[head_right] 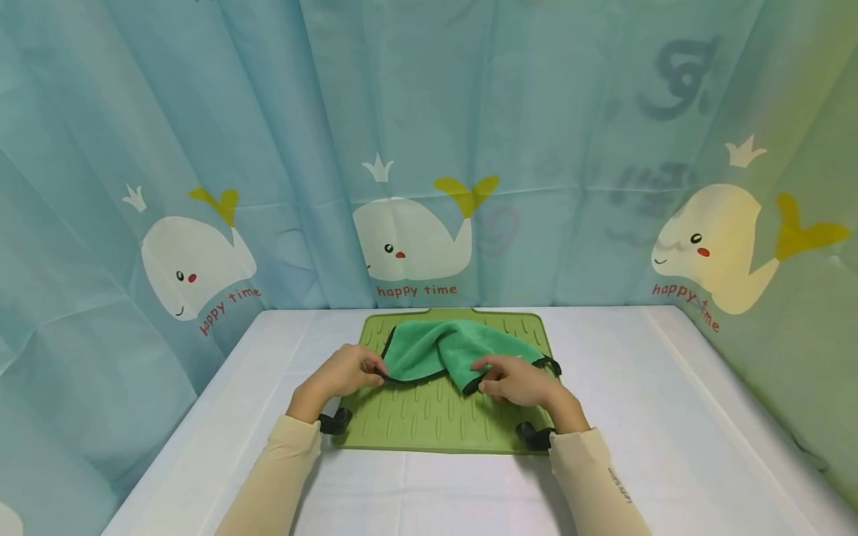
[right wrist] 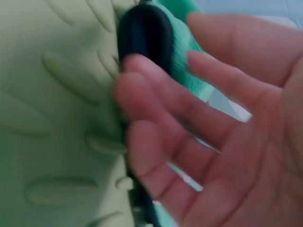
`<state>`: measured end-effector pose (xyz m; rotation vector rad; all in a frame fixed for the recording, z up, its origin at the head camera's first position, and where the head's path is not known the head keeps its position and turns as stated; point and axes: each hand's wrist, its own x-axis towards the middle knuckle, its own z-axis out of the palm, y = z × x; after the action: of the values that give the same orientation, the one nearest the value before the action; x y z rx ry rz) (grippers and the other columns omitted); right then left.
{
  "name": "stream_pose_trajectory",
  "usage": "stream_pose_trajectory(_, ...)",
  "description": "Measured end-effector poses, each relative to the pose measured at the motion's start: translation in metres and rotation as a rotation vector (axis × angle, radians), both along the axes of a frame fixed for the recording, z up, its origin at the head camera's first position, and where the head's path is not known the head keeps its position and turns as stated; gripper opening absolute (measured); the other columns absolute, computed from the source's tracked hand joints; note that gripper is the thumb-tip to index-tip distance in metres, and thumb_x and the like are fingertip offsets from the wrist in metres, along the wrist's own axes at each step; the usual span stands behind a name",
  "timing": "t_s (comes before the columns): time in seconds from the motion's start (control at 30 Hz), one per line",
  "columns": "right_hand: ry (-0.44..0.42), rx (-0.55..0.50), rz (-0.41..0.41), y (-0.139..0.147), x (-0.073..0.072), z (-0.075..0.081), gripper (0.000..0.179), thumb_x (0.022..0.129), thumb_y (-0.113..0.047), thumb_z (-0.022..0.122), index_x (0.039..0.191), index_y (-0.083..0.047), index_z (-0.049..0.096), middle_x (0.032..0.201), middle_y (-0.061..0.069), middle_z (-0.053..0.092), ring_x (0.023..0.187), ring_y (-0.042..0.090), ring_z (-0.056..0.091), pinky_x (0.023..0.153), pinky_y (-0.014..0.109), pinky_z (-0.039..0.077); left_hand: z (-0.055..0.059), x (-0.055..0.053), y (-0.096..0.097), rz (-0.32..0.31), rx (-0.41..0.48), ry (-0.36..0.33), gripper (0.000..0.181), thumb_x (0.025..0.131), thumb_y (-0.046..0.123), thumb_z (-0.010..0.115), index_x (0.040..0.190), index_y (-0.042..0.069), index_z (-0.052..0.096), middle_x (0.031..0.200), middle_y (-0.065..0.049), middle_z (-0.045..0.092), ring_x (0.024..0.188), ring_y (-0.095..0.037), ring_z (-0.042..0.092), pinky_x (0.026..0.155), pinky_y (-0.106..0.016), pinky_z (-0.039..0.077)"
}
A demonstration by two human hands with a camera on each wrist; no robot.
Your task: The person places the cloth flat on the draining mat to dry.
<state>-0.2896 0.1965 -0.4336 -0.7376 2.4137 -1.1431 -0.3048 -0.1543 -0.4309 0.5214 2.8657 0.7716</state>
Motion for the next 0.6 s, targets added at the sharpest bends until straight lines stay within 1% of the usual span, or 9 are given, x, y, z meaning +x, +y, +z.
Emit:
stream_pose_trajectory(0.1,0.030,-0.037,-0.069,-0.004,-0.001,-0.001,0.043,0.105,-0.019,0.058,0.144,0.000,0.053,0.119,0.019,0.068,0.095,0.025,0.065,0.076,0.037,0.052,0.001,0.000,-0.001,0.013,0.005,0.002,0.010,0.089,0.016,0.080,0.094,0.024,0.080,0.107,-0.005,0.075,0.105,-0.027,0.069,0.089,-0.045,0.056)
stream_pose_trajectory(0.2,0.028,-0.085,-0.196,-0.005,-0.001,0.000,0.042,0.105,-0.022,0.058,0.143,-0.002,0.055,0.129,0.020,0.064,0.105,0.029,0.066,0.081,0.041,0.054,0.000,-0.001,-0.003,0.019,0.016,0.025,0.010,0.089,0.015,0.080,0.095,0.023,0.080,0.105,-0.005,0.076,0.103,-0.025,0.069,0.088,-0.043,0.057)
stream_pose_trajectory(0.3,0.029,-0.136,-0.331,-0.006,0.000,0.002,0.042,0.105,-0.024,0.060,0.140,-0.002,0.056,0.130,0.021,0.064,0.106,0.031,0.065,0.084,0.044,0.055,0.000,-0.002,-0.005,0.023,0.026,0.045,0.010,0.089,0.014,0.080,0.096,0.022,0.081,0.104,-0.006,0.076,0.101,-0.025,0.070,0.087,-0.043,0.057)
stream_pose_trajectory(0.4,0.052,-0.168,-0.451,-0.006,0.000,0.002,0.041,0.104,-0.024,0.062,0.137,0.000,0.057,0.123,0.020,0.064,0.103,0.031,0.064,0.084,0.043,0.056,0.001,-0.002,-0.008,0.018,0.022,0.055,0.010,0.090,0.014,0.079,0.098,0.019,0.081,0.105,-0.008,0.076,0.100,-0.026,0.070,0.085,-0.042,0.057)
stream_pose_trajectory(0.43,0.063,-0.170,-0.486,-0.005,-0.002,0.002,0.041,0.103,-0.023,0.063,0.136,0.000,0.057,0.120,0.018,0.064,0.100,0.029,0.063,0.083,0.043,0.055,0.001,-0.003,-0.009,0.019,0.021,0.053,0.010,0.090,0.014,0.079,0.099,0.019,0.081,0.106,-0.009,0.076,0.100,-0.026,0.070,0.085,-0.042,0.057)
stream_pose_trajectory(0.5,0.072,-0.186,-0.545,-0.003,-0.003,0.002,0.041,0.102,-0.020,0.064,0.137,0.000,0.056,0.117,0.017,0.062,0.100,0.028,0.062,0.084,0.042,0.056,0.002,-0.003,-0.010,0.025,0.021,0.044,0.011,0.091,0.015,0.078,0.101,0.019,0.081,0.107,-0.009,0.075,0.100,-0.026,0.069,0.084,-0.042,0.057)
stream_pose_trajectory(0.6,0.084,-0.218,-0.602,0.001,-0.004,0.002,0.044,0.101,-0.015,0.063,0.140,0.002,0.052,0.120,0.018,0.057,0.107,0.028,0.061,0.089,0.043,0.056,0.004,-0.003,-0.013,0.037,0.035,0.025,0.012,0.091,0.016,0.078,0.102,0.021,0.081,0.107,-0.008,0.074,0.099,-0.024,0.068,0.084,-0.042,0.056)
